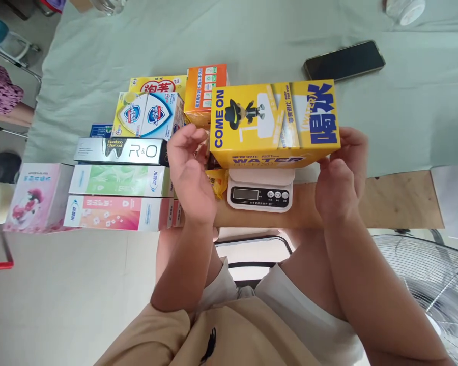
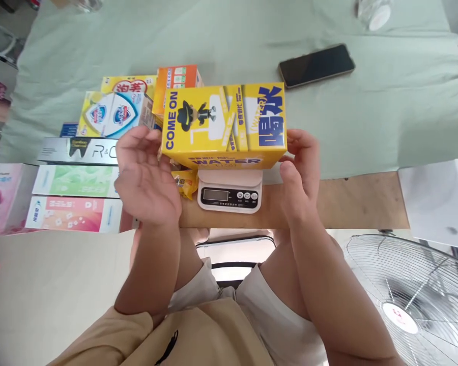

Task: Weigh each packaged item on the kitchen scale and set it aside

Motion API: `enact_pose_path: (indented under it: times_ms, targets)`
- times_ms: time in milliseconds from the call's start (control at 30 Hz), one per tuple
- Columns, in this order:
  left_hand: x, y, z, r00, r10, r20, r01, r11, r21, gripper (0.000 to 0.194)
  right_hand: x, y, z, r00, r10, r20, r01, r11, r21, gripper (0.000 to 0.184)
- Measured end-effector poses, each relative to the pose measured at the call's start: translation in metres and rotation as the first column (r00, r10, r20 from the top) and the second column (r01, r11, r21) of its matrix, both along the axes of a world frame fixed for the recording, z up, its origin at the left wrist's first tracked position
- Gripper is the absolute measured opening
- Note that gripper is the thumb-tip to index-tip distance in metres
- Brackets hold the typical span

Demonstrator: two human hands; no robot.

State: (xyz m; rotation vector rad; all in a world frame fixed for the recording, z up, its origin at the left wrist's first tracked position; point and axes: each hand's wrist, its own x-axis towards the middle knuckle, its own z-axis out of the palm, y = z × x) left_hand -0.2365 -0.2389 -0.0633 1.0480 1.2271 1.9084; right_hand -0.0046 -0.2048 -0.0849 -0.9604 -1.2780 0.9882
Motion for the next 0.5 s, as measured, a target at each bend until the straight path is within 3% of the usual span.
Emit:
enact_pose_path:
  times_ms: [233, 500]
  targets:
    - [0.003, 0.011, -0.010, 1.000, -0.016, 0.022, 0.017, 0.999, -0.041, 0.059, -0.009, 0.008, -0.007, 0.996, -0.051, -0.074, 0.047, 0.997, -0.054, 0.044]
    - [0.007, 0.020, -0.006, 0.994, -0.089, 0.062, 0.093, 0.994, -0.058, 0.050, -0.008, 0.005, -0.003, 0.998, 0.007, -0.059, -0.011, 0.998, -0.067, 0.047]
